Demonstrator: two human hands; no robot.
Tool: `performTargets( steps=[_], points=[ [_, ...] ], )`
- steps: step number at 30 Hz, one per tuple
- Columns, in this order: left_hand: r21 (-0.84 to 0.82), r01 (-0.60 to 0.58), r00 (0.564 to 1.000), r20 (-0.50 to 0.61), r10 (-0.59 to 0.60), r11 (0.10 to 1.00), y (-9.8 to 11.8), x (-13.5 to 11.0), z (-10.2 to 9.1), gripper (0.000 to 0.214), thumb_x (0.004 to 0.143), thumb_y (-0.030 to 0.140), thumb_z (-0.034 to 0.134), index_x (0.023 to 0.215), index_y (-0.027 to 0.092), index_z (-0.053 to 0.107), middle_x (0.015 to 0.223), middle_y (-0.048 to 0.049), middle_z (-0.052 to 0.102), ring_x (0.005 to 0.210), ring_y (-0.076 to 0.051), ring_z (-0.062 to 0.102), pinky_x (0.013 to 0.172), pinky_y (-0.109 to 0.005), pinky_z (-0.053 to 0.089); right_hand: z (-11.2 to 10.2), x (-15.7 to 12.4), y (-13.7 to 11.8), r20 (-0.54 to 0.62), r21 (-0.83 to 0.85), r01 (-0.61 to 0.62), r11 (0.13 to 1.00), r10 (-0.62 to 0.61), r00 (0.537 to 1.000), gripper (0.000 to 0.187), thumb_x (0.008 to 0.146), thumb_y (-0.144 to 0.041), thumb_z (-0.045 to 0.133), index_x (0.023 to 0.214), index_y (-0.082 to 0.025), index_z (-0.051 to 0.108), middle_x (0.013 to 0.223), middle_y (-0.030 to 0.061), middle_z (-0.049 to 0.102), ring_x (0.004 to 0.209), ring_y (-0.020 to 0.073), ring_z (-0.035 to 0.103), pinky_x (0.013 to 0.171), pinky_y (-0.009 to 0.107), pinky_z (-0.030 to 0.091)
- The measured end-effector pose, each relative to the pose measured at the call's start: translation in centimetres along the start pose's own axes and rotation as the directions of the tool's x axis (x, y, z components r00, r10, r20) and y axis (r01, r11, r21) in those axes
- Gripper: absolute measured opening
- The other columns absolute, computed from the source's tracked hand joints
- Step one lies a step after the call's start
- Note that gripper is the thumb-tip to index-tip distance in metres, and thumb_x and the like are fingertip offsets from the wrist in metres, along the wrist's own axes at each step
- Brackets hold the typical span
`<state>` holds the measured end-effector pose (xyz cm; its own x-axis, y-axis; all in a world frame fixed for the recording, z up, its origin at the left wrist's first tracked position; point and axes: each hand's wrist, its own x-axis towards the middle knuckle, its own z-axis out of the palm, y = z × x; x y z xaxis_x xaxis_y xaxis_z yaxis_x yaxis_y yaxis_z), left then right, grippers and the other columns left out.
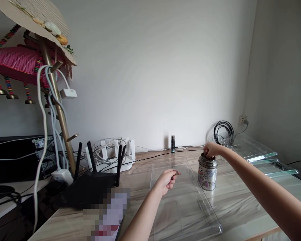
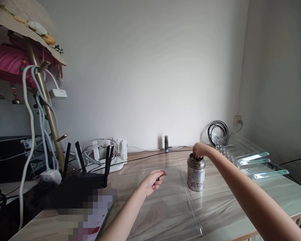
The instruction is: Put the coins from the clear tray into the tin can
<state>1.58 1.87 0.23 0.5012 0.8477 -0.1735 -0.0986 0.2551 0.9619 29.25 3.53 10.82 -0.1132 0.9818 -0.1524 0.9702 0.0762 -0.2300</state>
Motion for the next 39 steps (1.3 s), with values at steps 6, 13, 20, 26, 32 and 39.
performTargets(
  steps=[6,13,20,26,32,39],
  points=[
    [-0.067,0.005,0.998,-0.061,-0.009,0.998,-0.1,0.2,-0.2,0.023,0.062,0.028,0.058,0.078,0.013,0.052,0.056,0.0066,0.038,0.036,0.001,0.020,0.037,-0.017,0.003,-0.7,-0.6,0.9,0.061,0.059,0.071,0.996,-0.075,0.995,0.030,0.054,-0.027,0.059,0.082,-0.015,0.063,0.070,0.0031,0.062,0.057,0.0122,0.056,0.046,0.018,0.042],
    [-0.064,0.001,0.998,-0.063,-0.005,0.998,-0.2,0.4,-0.6,0.024,0.061,0.028,0.059,0.080,0.014,0.052,0.057,0.0065,0.038,0.037,0.001,0.021,0.036,-0.016,0.003,-0.9,0.5,0.3,0.215,0.101,0.061,0.993,-0.082,0.973,0.031,0.049,-0.023,0.061,0.079,-0.014,0.062,0.061,0.0004,0.059,0.056,0.0129,0.056,0.048,0.021,0.045],
    [-0.075,0.003,0.996,-0.085,-0.009,0.997,0.0,0.4,-0.6,0.022,0.061,0.026,0.060,0.078,0.014,0.053,0.057,0.0066,0.038,0.037,0.001,0.021,0.036,-0.016,0.003,-0.7,0.0,0.3,0.128,0.120,0.085,0.989,-0.100,0.987,0.024,0.054,-0.026,0.058,0.075,-0.014,0.061,0.062,0.0013,0.061,0.059,0.0128,0.057,0.048,0.018,0.044],
    [-0.086,-0.011,0.996,-0.086,0.004,0.996,0.0,0.4,-0.4,0.021,0.061,0.025,0.060,0.077,0.011,0.055,0.056,0.0054,0.038,0.037,0.001,0.022,0.035,-0.016,0.004,0.0,-0.4,-0.6,-0.076,0.019,-0.061,0.998,0.062,0.995,0.013,0.054,-0.014,0.053,0.064,-0.011,0.061,0.060,0.0072,0.062,0.054,0.0129,0.057,0.046,0.018,0.042],
    [-0.110,-0.019,0.997,-0.080,0.010,0.994,0.1,0.2,-0.3,0.026,0.061,0.030,0.063,0.078,0.011,0.057,0.055,0.0058,0.038,0.037,0.001,0.019,0.035,-0.016,0.003,0.1,-1.0,-2.1,-0.232,-0.101,-0.146,0.984,0.120,0.965,0.014,0.048,-0.008,0.058,0.062,-0.010,0.062,0.066,0.0119,0.062,0.063,0.0206,0.058,0.052,0.025,0.042],
    [-0.179,-0.065,0.996,-0.075,0.053,0.982,0.3,-0.1,0.2,0.033,0.063,0.039,0.061,0.079,0.010,0.057,0.052,0.0066,0.035,0.036,0.001,0.016,0.035,-0.017,0.001,4.1,-3.3,-8.2,-0.520,-0.006,0.229,0.973,-0.199,0.831,0.025,0.076,-0.035,0.044,0.086,-0.021,0.061,0.078,0.0044,0.062,0.067,0.0132,0.055,0.058,0.022,0.038]
  ],
)
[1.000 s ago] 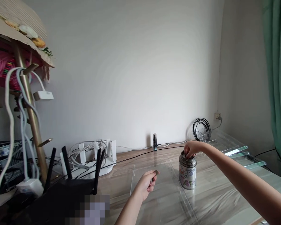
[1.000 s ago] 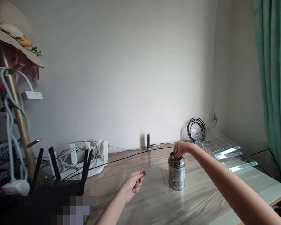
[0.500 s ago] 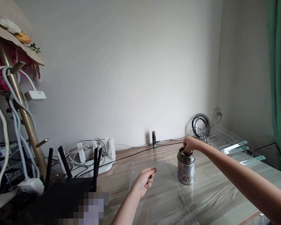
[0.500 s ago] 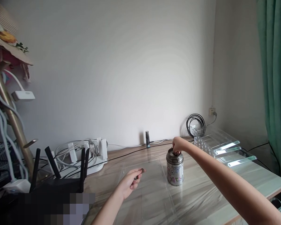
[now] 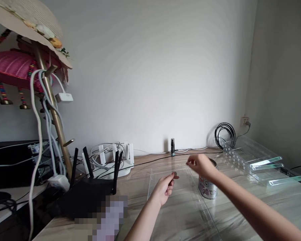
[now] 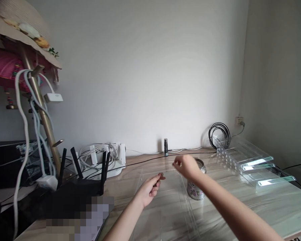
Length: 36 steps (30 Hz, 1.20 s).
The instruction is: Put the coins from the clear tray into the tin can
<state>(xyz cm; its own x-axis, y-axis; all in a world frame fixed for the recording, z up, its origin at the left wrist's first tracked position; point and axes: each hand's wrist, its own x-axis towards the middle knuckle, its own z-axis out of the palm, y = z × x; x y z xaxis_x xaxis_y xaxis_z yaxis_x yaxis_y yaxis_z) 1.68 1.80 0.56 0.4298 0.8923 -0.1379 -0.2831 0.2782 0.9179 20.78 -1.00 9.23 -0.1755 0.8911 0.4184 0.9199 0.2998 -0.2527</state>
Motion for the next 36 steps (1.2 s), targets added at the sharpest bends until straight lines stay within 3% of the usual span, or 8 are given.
performTargets(
  steps=[7,10,14,17,21,28,32,36],
  points=[
    [-0.088,0.056,0.998,0.033,-0.054,0.995,-0.1,-0.3,0.3,0.019,0.065,0.029,0.059,0.071,0.016,0.047,0.051,0.0070,0.036,0.036,0.001,0.020,0.036,-0.015,0.001,6.6,-0.5,-4.2,-0.023,0.275,0.141,0.951,-0.140,0.990,0.018,0.072,-0.022,0.046,0.075,-0.021,0.064,0.073,0.0013,0.061,0.063,0.0101,0.053,0.056,0.019,0.036],
    [-0.092,0.155,0.986,0.081,-0.148,0.984,-0.3,-0.2,0.3,0.012,0.067,0.022,0.054,0.073,0.014,0.049,0.051,0.0064,0.036,0.035,0.001,0.020,0.035,-0.014,0.002,5.2,0.1,-2.4,-0.014,0.333,0.151,0.931,-0.156,0.988,0.017,0.067,-0.019,0.049,0.075,-0.020,0.064,0.068,0.0006,0.062,0.060,0.0102,0.053,0.056,0.019,0.037],
    [-0.252,0.149,0.986,-0.034,-0.163,0.956,-0.4,0.0,0.0,0.013,0.063,0.008,0.043,0.074,0.011,0.049,0.051,0.0040,0.040,0.035,0.000,0.027,0.033,-0.014,0.010,0.8,0.4,2.8,-0.196,0.126,-0.105,0.986,0.129,0.972,0.017,0.065,-0.024,0.049,0.074,-0.022,0.064,0.071,0.0017,0.063,0.063,0.0123,0.054,0.053,0.020,0.035],
    [-0.314,0.110,0.983,-0.103,-0.149,0.943,-0.3,0.1,-0.3,0.021,0.059,0.002,0.039,0.076,0.009,0.048,0.056,-0.0014,0.049,0.039,-0.003,0.038,0.034,-0.014,0.019,-0.9,0.2,6.7,-0.107,-0.027,-0.282,0.959,0.278,0.955,0.013,0.057,-0.019,0.051,0.060,-0.021,0.063,0.064,0.0018,0.061,0.058,0.0124,0.052,0.048,0.020,0.031],
    [-0.204,0.105,0.982,-0.131,-0.134,0.973,-0.3,-0.1,0.1,0.024,0.061,0.000,0.038,0.082,0.007,0.046,0.074,-0.0142,0.060,0.056,-0.011,0.056,0.042,-0.015,0.032,-0.4,-0.5,8.8,-0.054,-0.052,-0.297,0.953,0.295,0.954,0.014,0.055,-0.018,0.050,0.059,-0.022,0.062,0.062,0.0008,0.060,0.055,0.0118,0.051,0.046,0.020,0.029],
    [0.019,0.052,0.999,0.005,-0.053,0.998,0.0,-0.8,0.8,0.014,0.075,0.021,0.046,0.076,0.008,0.051,0.079,-0.0153,0.062,0.044,-0.005,0.049,0.035,-0.016,0.019,2.0,-1.7,2.0,-0.512,0.013,-0.020,1.000,0.024,0.859,0.022,0.075,-0.031,0.042,0.079,-0.021,0.061,0.080,0.0041,0.060,0.074,0.0148,0.052,0.059,0.022,0.036],
    [0.111,0.076,0.988,0.124,-0.090,0.991,-0.2,-0.7,0.8,0.021,0.075,0.033,0.046,0.069,0.013,0.046,0.055,-0.0023,0.055,0.032,-0.001,0.030,0.034,-0.017,0.007,6.2,-2.1,-2.6,-0.213,0.232,0.262,0.937,-0.214,0.953,0.028,0.081,-0.033,0.036,0.089,-0.021,0.059,0.080,0.0038,0.059,0.065,0.0115,0.052,0.060,0.021,0.038],
    [0.049,0.152,0.982,0.106,-0.157,0.987,-0.3,-0.4,0.6,0.019,0.074,0.032,0.046,0.065,0.017,0.037,0.047,0.0081,0.036,0.030,0.000,0.019,0.035,-0.016,0.003,8.8,-1.8,-3.0,-0.079,0.384,0.262,0.885,-0.252,0.965,0.032,0.083,-0.030,0.032,0.089,-0.020,0.061,0.079,0.0050,0.059,0.066,0.0122,0.053,0.062,0.023,0.039]
  ],
)
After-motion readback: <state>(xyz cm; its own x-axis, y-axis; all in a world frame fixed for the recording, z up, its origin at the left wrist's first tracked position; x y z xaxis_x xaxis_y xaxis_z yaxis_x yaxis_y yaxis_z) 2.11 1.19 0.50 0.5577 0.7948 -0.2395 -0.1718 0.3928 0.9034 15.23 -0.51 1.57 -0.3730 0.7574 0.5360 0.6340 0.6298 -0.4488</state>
